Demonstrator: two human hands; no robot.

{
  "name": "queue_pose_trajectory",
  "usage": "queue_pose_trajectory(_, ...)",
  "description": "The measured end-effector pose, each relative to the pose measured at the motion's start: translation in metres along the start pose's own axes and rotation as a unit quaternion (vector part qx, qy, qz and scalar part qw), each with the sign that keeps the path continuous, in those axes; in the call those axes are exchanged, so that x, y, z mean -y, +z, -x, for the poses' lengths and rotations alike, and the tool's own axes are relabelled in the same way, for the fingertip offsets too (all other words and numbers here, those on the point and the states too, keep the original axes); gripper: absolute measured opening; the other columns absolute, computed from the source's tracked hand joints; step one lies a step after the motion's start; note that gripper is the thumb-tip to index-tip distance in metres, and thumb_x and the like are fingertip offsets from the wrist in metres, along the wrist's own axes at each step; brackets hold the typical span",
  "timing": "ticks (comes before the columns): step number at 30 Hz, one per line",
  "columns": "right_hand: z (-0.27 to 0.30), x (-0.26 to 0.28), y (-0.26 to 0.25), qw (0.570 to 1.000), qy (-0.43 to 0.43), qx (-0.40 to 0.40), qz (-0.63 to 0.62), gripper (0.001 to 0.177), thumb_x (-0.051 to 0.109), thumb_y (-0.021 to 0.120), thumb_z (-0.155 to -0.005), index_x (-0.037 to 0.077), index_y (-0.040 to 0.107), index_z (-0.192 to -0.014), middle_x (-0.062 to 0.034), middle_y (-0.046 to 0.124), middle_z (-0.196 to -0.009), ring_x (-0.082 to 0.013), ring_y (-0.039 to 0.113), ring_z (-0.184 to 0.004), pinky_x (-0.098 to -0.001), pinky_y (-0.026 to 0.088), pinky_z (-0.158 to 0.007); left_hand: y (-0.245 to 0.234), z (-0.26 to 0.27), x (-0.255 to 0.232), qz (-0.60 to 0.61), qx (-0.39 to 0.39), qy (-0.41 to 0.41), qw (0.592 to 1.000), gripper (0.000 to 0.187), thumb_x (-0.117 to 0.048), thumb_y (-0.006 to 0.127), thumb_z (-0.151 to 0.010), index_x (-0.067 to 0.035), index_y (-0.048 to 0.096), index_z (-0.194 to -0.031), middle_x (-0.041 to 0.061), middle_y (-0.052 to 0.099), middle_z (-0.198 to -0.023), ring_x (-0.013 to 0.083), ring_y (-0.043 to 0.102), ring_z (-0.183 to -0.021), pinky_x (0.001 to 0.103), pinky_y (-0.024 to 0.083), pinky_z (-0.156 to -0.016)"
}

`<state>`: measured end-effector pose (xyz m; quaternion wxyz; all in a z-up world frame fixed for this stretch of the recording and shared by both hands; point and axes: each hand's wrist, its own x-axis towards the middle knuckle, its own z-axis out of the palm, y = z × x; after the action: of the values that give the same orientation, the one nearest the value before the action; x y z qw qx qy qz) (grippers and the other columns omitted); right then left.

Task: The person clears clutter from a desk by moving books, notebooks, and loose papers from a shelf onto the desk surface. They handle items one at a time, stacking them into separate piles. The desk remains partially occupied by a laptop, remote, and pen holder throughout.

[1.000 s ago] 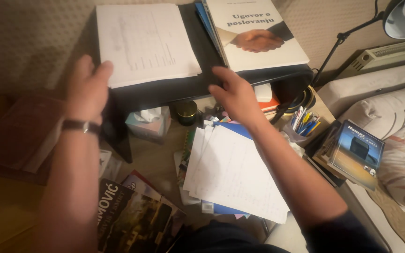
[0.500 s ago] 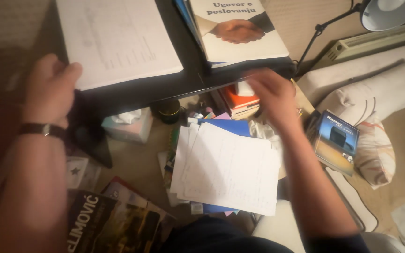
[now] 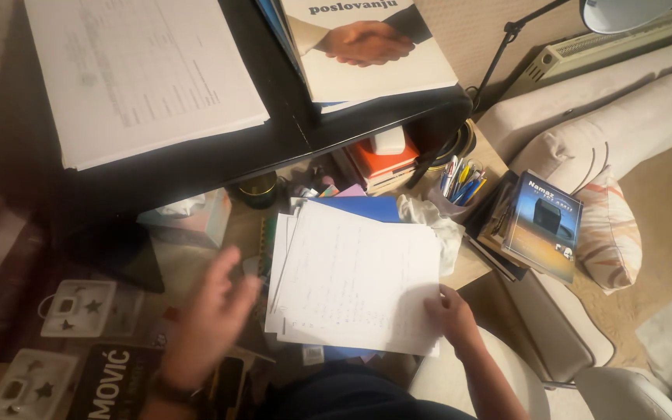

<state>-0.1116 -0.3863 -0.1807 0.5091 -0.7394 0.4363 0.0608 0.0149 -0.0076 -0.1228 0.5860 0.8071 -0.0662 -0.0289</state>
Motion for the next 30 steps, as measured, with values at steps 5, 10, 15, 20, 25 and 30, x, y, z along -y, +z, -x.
queue_pose_trajectory(5, -0.006, 0.021, 0.003, 0.990, 0.031, -0.008, 0.135, 0.056, 0.030, 0.051, -0.092, 0.023, 0.057, -0.147, -0.0122, 0.069, -0.128, -0.0282, 0.065, -0.103, -0.0412, 0.052, -0.077, 0.045, -0.009, 0.035, -0.170, 0.245, -0.264, 0.917, 0.089, -0.056, 0.048, -0.095, -0.013, 0.009, -0.163, 0.011, 0.026, -0.167, 0.0318, 0.035, -0.151, 0.052, 0.031, -0.122)
queue_pose_trajectory(10, -0.023, 0.028, 0.012, 0.983, 0.004, 0.000, 0.182, 0.060, 0.034, 0.048, -0.087, 0.023, 0.054, -0.146, -0.0093, 0.066, -0.114, -0.0268, 0.060, -0.100, -0.0385, 0.047, -0.082, 0.059, -0.002, 0.043, -0.198, 0.222, -0.219, 0.929, 0.058, -0.047, 0.062, -0.089, -0.012, 0.049, -0.133, 0.010, 0.067, -0.134, 0.0333, 0.067, -0.119, 0.046, 0.052, -0.099)
queue_pose_trajectory(15, -0.035, 0.039, 0.019, 0.985, -0.013, -0.016, 0.171, 0.070, 0.037, 0.050, -0.085, 0.027, 0.050, -0.154, -0.0125, 0.057, -0.146, -0.0319, 0.059, -0.125, -0.0430, 0.050, -0.096, 0.051, 0.006, 0.026, -0.193, 0.235, -0.257, 0.917, 0.067, -0.047, 0.060, -0.091, -0.011, 0.041, -0.144, 0.012, 0.051, -0.153, 0.0336, 0.057, -0.134, 0.046, 0.048, -0.109)
queue_pose_trajectory(20, -0.094, 0.007, 0.023, 0.927, -0.097, -0.052, 0.359, 0.066, 0.059, 0.045, -0.089, 0.035, 0.049, -0.150, -0.0257, 0.062, -0.133, -0.0477, 0.057, -0.124, -0.0541, 0.043, -0.108, 0.051, -0.006, 0.047, -0.234, 0.253, -0.263, 0.901, 0.078, -0.058, 0.050, -0.093, -0.016, 0.028, -0.156, 0.012, 0.047, -0.156, 0.0390, 0.051, -0.138, 0.047, 0.041, -0.114)
queue_pose_trajectory(25, -0.087, 0.024, 0.018, 0.932, -0.189, -0.123, 0.282, 0.056, 0.048, 0.063, -0.085, 0.025, 0.065, -0.135, -0.0168, 0.065, -0.132, -0.0378, 0.057, -0.125, -0.0542, 0.045, -0.105, 0.013, -0.005, -0.007, -0.187, 0.164, -0.229, 0.941, 0.084, -0.058, 0.053, -0.092, -0.017, 0.025, -0.160, 0.010, 0.042, -0.160, 0.0295, 0.047, -0.144, 0.044, 0.040, -0.116)
queue_pose_trajectory(30, 0.026, 0.157, 0.042, 0.944, -0.326, -0.053, 0.006, 0.030, 0.016, 0.070, -0.091, 0.012, 0.075, -0.120, -0.0050, 0.078, -0.116, -0.0203, 0.073, -0.101, -0.0320, 0.056, -0.095, -0.056, -0.018, -0.102, -0.064, -0.024, -0.038, 0.997, 0.055, -0.039, 0.054, -0.095, -0.018, 0.052, -0.146, 0.002, 0.063, -0.147, 0.0175, 0.066, -0.128, 0.034, 0.052, -0.107)
